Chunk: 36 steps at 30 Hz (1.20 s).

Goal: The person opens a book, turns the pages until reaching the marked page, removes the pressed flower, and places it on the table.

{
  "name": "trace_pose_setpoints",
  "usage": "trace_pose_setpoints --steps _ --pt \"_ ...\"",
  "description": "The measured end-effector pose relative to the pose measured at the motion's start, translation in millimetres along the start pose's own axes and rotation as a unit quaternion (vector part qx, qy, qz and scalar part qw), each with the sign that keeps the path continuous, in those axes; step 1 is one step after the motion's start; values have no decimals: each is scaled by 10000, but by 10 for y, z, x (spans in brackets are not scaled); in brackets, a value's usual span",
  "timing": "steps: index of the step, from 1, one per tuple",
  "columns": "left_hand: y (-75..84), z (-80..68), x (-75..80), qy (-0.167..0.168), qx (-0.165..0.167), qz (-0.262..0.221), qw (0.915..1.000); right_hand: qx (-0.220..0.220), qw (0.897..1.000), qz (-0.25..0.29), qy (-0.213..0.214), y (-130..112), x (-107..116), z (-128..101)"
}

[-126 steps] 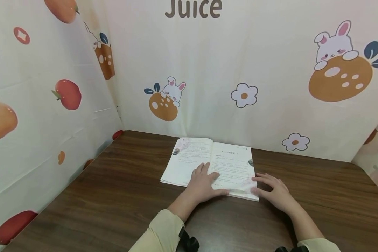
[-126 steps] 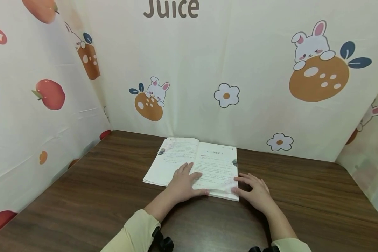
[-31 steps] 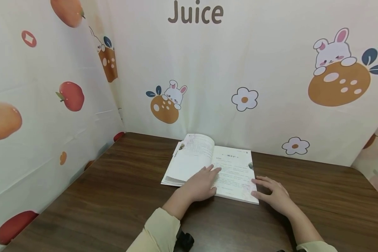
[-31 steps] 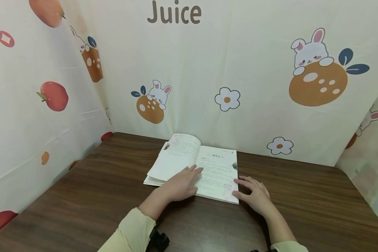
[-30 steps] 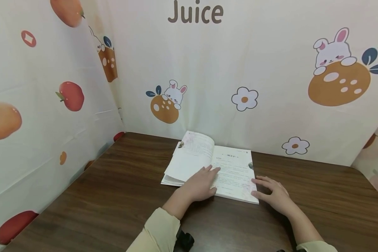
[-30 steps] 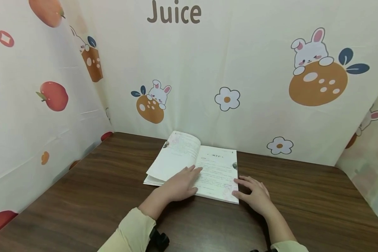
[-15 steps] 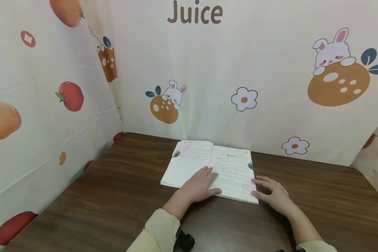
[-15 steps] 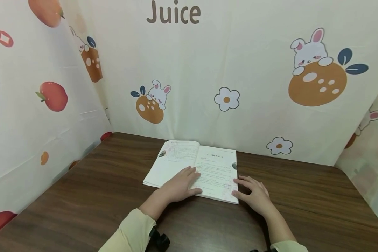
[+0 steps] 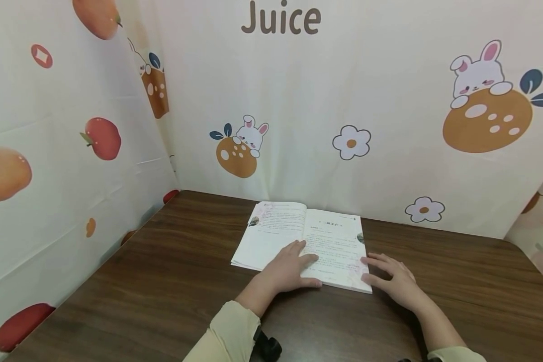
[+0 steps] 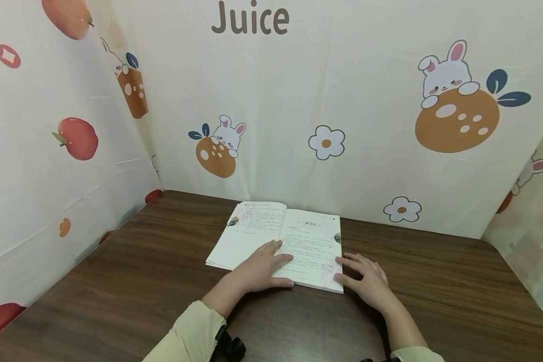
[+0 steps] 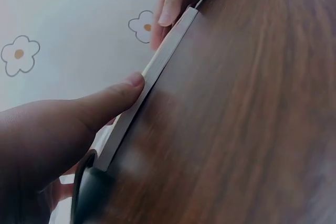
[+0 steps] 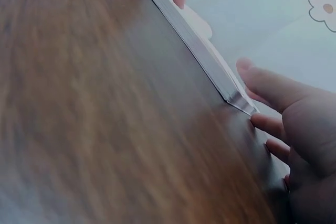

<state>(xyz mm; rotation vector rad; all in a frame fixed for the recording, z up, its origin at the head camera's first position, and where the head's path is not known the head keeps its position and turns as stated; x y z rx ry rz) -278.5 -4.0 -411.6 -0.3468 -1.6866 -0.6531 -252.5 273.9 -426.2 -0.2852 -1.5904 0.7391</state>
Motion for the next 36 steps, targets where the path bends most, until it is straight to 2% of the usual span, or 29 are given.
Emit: trace_pose_setpoints --steps 9,15,29,36 --pt "34 55 -89 466 -42 225 9987 325 9991 159 -205 40 24 -28" --pt "50 81 -92 693 -120 388 9968 292 9993 107 -194 46 23 -17" --pt "70 80 -79 699 -129 483 9963 232 9997 -109 -8 9 22 -18" --pt "71 83 -75 679 -129 343 9970 -11 9996 293 -47 -23 45 -19"
Point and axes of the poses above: each hand's wrist, its own z-axis towards the middle knuckle, its own x-axis out of the back of the hand, y = z × x, the point moved 1 cm from there along z, towards the middle knuckle, and after that the axes turned 10 degrees about -y, right-handed, at the moved point
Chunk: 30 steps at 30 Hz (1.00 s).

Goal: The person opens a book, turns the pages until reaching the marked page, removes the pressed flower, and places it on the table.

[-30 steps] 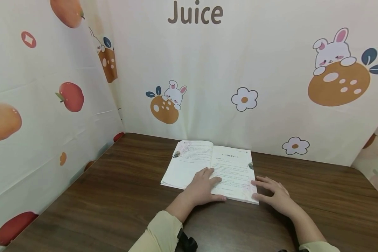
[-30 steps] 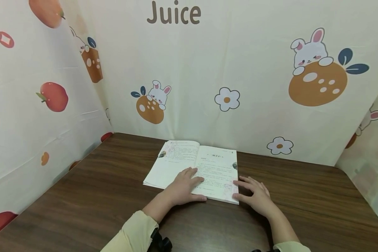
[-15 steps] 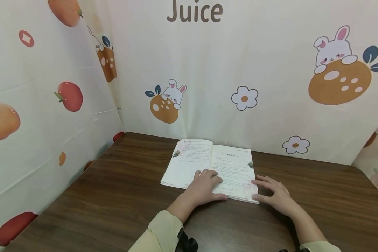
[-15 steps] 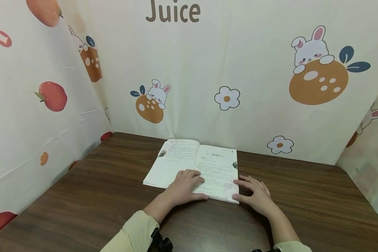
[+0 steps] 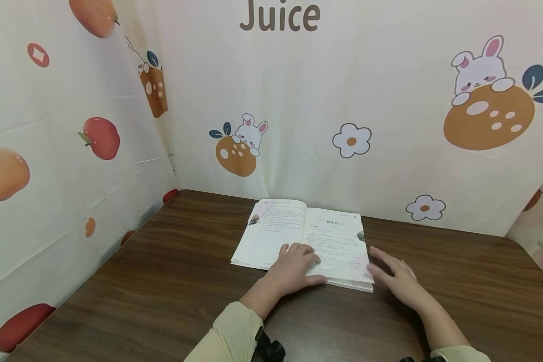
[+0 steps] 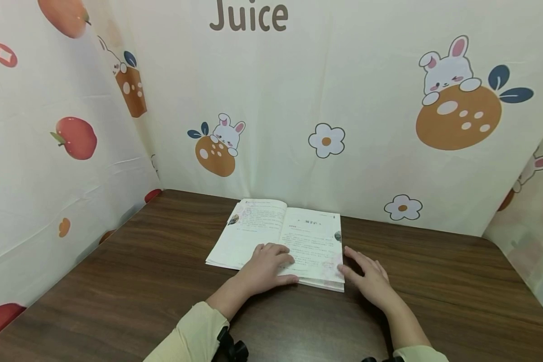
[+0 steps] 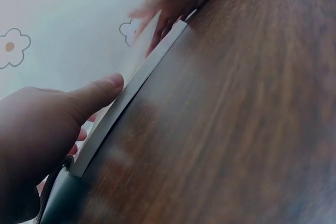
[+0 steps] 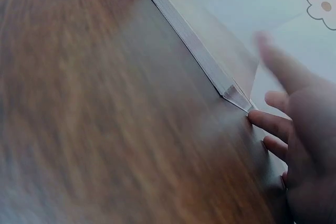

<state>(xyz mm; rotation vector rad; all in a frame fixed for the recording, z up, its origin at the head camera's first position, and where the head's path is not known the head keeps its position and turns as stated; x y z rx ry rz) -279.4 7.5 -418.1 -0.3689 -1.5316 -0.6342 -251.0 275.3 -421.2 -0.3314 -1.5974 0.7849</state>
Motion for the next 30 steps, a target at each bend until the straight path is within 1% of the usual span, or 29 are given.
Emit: trace_pose_setpoints --steps 3,5,9,12,14,16,20,23,25,27,28,29,30 --pt "5 -2 5 89 -31 -81 9999 7 9999 144 41 -7 10 -5" --pt "8 -4 13 263 -78 -116 9996 3 9999 163 53 -9 12 -9" --pt "0 2 31 894 -100 -189 9958 31 10000 -36 35 0 9 -12" --pt "-9 10 49 1393 -68 -305 9898 69 9998 -187 12 19 4 -8" --pt "-20 14 52 1624 -45 -411 9859 103 9997 -218 2 34 0 -3" --pt "-22 8 59 1781 -1 -564 9824 147 9995 -266 -8 50 -6 2" --pt "-40 -5 59 1959 114 -854 9768 183 9994 -293 -25 69 -16 4" --pt "-59 -28 69 2101 171 -1146 9708 170 9994 -302 -30 73 -20 7" --pt "-77 -42 78 2231 255 -1418 9641 161 9993 -322 -28 71 -20 10" --pt "-107 -51 87 2344 372 -1885 9530 149 9993 -334 -19 68 -16 12" --pt "-126 -54 92 2417 439 -2185 9444 145 9993 -348 -14 66 -15 13" --pt "-147 -55 99 2495 517 -2523 9335 136 9993 -359 -6 64 -13 15" --pt "-174 -54 104 2585 584 -2870 9205 129 9992 -366 -2 64 -11 16"
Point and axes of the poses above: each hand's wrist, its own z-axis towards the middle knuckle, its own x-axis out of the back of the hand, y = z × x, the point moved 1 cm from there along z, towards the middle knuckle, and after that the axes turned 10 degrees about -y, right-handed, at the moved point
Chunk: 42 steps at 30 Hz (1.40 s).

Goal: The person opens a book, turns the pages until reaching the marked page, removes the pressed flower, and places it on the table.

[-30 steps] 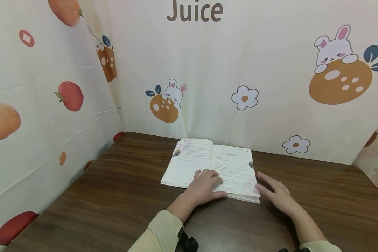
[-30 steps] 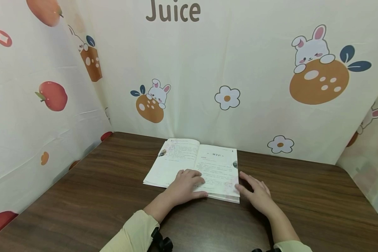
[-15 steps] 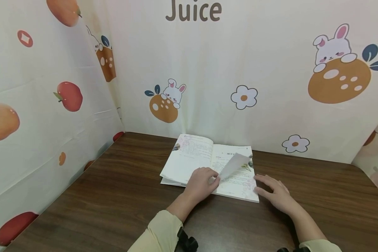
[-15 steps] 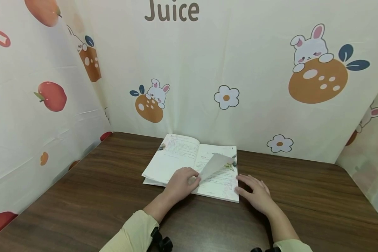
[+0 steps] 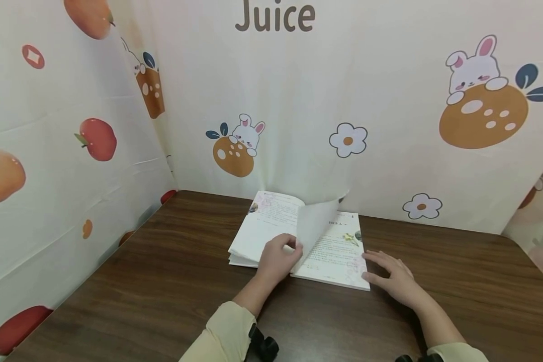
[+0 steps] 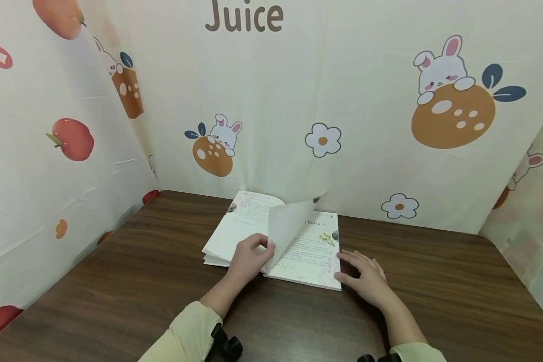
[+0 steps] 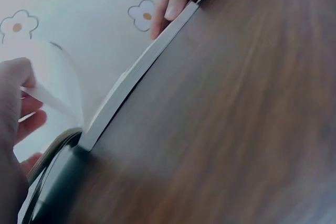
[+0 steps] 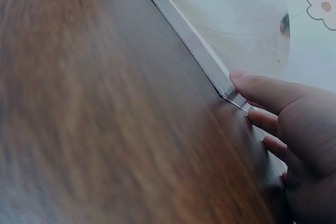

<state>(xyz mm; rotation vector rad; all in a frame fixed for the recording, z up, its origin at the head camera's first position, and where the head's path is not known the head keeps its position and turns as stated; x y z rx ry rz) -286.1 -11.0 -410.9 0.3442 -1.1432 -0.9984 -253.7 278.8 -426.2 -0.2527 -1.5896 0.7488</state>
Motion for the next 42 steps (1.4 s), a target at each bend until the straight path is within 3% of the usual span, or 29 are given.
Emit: trace_pose_setpoints --steps 2,5,9,12,17,20,22,24,27,29,34,38,42 --pt "-49 21 37 261 276 -674 9970 -19 10000 -22 2 1 1 4" --pt "-146 51 100 725 567 -1398 9859 -38 10000 -29 -6 5 -3 7" --pt "-306 73 229 1239 908 -1671 9739 -36 10000 2 -4 12 -10 7" --pt "-422 61 372 1348 1179 -1529 9719 -22 10000 11 13 17 -9 8" --pt "-568 -57 605 957 1423 -813 9818 -10 10000 2 4 4 -18 15" --pt "-590 -147 702 699 1343 -214 9882 4 10000 -7 -1 -7 -16 17" --pt "-584 -197 743 447 1268 428 9900 14 10000 -14 5 -9 -11 17" --pt "-580 -230 762 124 1233 1189 9851 13 10000 -27 14 -7 -7 15" --pt "-570 -252 763 -368 1210 2223 9667 14 10000 -40 13 -2 -6 10" --pt "-564 -254 752 -601 1239 2635 9548 16 10000 -45 5 1 -7 7" --pt "-554 -267 725 -981 1381 3018 9382 28 10000 -58 3 5 -14 4" --pt "-545 -268 707 -1178 1473 3044 9337 8 10000 -61 0 4 -14 7" --pt "-539 -254 687 -1120 1563 2970 9353 -27 10000 -66 -27 -2 -6 12"
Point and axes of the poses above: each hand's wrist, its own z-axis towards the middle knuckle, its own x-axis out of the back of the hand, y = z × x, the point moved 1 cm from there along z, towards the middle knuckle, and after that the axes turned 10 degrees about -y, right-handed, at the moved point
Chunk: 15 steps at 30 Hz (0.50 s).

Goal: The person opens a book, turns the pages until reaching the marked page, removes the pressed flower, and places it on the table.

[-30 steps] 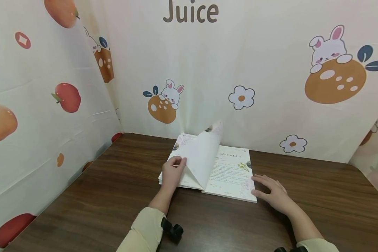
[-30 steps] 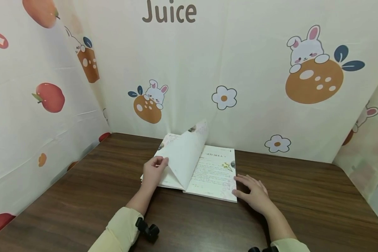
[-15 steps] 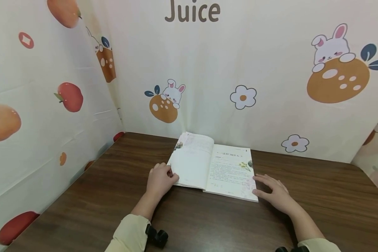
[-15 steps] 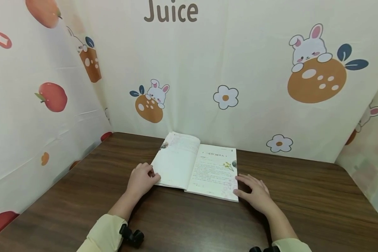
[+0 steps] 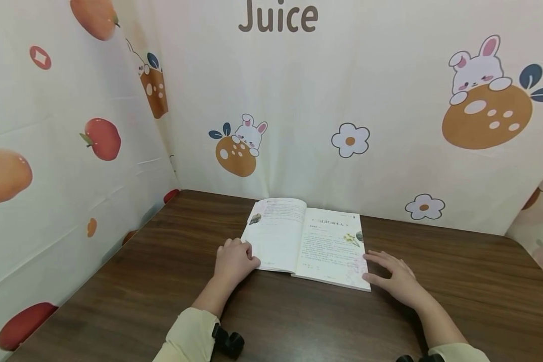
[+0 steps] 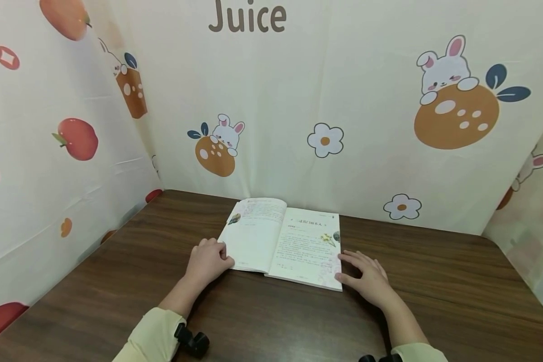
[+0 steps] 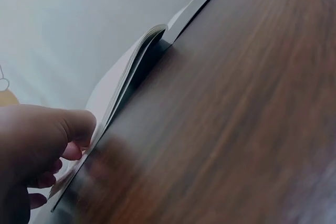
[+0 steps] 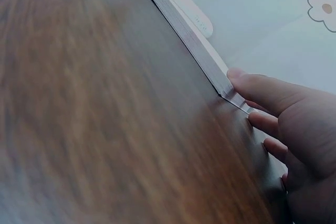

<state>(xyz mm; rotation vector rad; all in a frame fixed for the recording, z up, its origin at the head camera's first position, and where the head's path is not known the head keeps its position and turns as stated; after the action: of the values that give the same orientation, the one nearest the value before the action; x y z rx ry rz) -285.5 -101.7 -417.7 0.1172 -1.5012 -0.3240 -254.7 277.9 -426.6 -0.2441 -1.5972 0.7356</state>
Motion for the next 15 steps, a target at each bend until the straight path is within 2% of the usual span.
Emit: trace_pose_setpoints --steps 2,4,6,7,9,11,13,15 --pt "18 5 -11 179 -19 -90 9998 -28 10000 4 -14 -4 4 3" --pt "50 16 -25 399 -250 -127 9988 -58 10000 10 -21 -7 8 5" --pt "104 28 -39 621 -803 -9 9948 -88 10000 15 -21 -9 14 7" --pt "135 31 -48 662 -1199 126 9905 -94 9999 26 -24 -10 15 7" --pt "199 24 -67 485 -2016 497 9770 -102 9999 37 -36 -10 14 8" --pt "251 6 -85 165 -2630 812 9612 -112 9999 50 -52 -11 13 10" --pt "284 -19 -97 -275 -2929 982 9507 -135 9999 62 -67 -12 14 10" --pt "302 -40 -99 -652 -2898 996 9497 -195 9997 75 -89 -19 19 8"
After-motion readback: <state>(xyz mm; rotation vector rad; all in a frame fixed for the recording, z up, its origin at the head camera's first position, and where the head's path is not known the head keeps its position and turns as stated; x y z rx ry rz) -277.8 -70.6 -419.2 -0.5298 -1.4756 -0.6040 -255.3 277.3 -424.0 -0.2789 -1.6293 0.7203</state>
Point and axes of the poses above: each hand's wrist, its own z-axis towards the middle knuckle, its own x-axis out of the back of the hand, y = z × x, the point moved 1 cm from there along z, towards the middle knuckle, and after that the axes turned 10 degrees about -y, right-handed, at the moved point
